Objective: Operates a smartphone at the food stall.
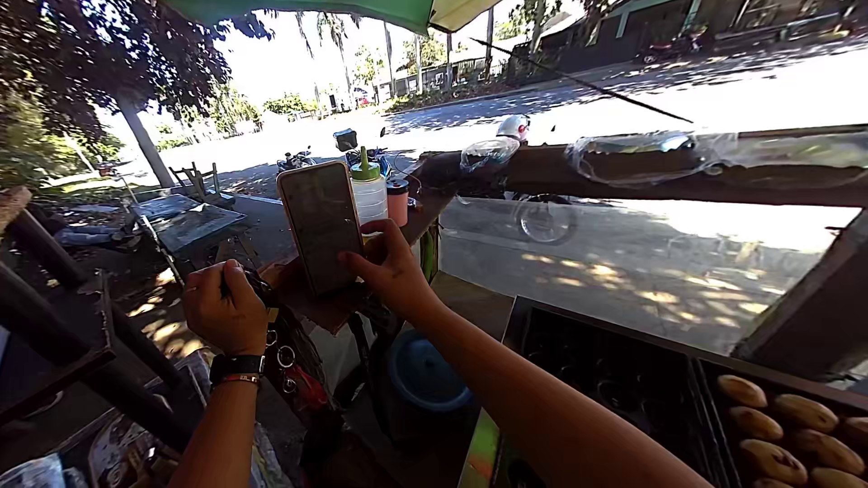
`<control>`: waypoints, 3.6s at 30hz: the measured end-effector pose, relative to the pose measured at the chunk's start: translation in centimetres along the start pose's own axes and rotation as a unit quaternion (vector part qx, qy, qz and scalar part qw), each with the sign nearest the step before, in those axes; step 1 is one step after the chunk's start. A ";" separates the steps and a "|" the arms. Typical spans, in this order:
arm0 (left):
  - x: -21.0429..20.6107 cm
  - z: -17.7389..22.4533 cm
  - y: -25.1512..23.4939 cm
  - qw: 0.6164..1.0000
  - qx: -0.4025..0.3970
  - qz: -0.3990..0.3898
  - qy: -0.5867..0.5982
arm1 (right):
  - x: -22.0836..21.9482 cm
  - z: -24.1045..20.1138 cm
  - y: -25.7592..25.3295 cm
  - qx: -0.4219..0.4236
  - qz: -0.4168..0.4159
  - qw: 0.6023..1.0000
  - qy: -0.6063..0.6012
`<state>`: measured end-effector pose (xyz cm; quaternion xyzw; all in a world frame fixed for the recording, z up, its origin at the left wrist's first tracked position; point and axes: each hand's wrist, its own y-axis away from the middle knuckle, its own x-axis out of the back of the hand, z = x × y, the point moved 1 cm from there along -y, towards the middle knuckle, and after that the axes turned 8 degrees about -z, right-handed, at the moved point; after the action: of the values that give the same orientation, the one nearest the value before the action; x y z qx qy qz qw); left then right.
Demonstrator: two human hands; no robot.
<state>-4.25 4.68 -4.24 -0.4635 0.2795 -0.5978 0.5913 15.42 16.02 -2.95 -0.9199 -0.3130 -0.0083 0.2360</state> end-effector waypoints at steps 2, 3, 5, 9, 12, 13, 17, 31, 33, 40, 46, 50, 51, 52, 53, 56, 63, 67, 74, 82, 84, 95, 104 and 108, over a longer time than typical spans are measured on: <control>0.0 0.0 0.0 1.000 0.000 0.003 -0.002 | 0.0 0.0 0.1 0.003 -0.002 1.000 -0.001; 0.0 0.0 0.0 1.000 0.000 0.003 -0.002 | 0.1 0.1 0.1 0.003 -0.003 1.000 -0.002; 0.0 0.1 0.0 1.000 0.000 0.002 -0.002 | 0.0 0.1 0.1 0.003 -0.003 1.000 -0.001; 0.0 0.1 0.0 1.000 0.000 0.001 -0.001 | 0.0 0.0 0.1 0.000 -0.008 1.000 -0.003; 0.1 0.1 0.0 1.000 0.001 0.000 -0.002 | 0.6 0.4 0.1 0.020 -0.020 0.999 -0.032; 0.1 0.1 0.0 1.000 0.003 -0.002 -0.003 | 1.0 0.5 0.2 0.027 -0.027 0.998 -0.043; 0.1 0.0 0.0 1.000 0.002 -0.008 -0.001 | 1.8 1.1 0.3 0.046 -0.041 0.997 -0.052; 0.1 0.0 0.0 1.000 0.007 -0.002 0.000 | -0.3 -0.2 0.2 0.004 -0.018 1.000 0.018; 0.1 0.1 0.0 1.000 0.005 -0.001 0.000 | -0.4 -0.5 0.2 -0.002 -0.017 1.000 0.026; -0.1 -0.1 0.0 1.000 0.010 -0.001 0.003 | 0.2 0.3 0.1 0.015 -0.019 1.000 -0.002; 0.1 0.1 0.0 1.000 0.011 -0.011 0.002 | 0.1 0.2 0.0 0.008 -0.015 1.000 -0.001; 0.1 0.2 0.0 1.000 0.008 -0.009 -0.003 | 0.1 0.1 0.0 0.006 -0.018 1.000 0.003; 0.1 0.2 0.0 1.000 0.008 -0.009 -0.005 | 0.2 0.1 0.0 0.006 -0.018 1.000 0.002; 0.1 0.2 0.0 1.000 0.008 -0.009 -0.006 | 0.2 0.1 0.0 0.005 -0.019 1.000 -0.001; 0.1 0.2 0.0 1.000 0.009 -0.008 -0.006 | 0.1 0.1 0.1 0.005 -0.019 1.000 -0.003; 0.3 0.3 0.1 0.999 0.018 -0.025 -0.010 | 0.1 0.1 0.1 0.002 -0.013 1.000 -0.010; 0.2 0.2 0.1 1.000 0.015 -0.014 -0.008 | -0.2 0.0 0.0 -0.005 0.001 1.000 -0.001; 0.0 0.1 0.0 1.000 0.004 0.000 -0.009 | -0.2 -0.2 0.0 -0.008 -0.007 1.000 0.005; 0.5 0.3 0.3 0.999 0.022 -0.038 -0.017 | -0.6 -1.1 0.0 -0.031 -0.005 0.998 0.051; 0.0 0.2 0.1 1.000 0.004 0.006 -0.003 | 0.3 0.0 0.1 -0.004 -0.029 1.000 0.011; -0.1 0.2 0.1 1.000 0.003 0.010 -0.003 | 0.7 0.2 0.1 0.004 -0.037 0.999 0.014; 0.0 0.1 0.0 1.000 0.011 0.004 -0.003 | 0.5 0.2 0.2 0.013 -0.049 0.998 0.033; -0.1 0.0 0.1 1.000 0.009 0.004 -0.002 | 1.1 0.7 0.1 0.033 -0.033 0.999 -0.012; 0.0 0.2 0.0 1.000 0.010 -0.001 -0.004 | 1.0 0.7 0.1 0.036 -0.018 0.999 -0.013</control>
<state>-4.02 4.69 -4.18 -0.4605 0.2709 -0.5992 0.5962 16.17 16.80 -3.48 -0.9050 -0.3326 0.0108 0.2651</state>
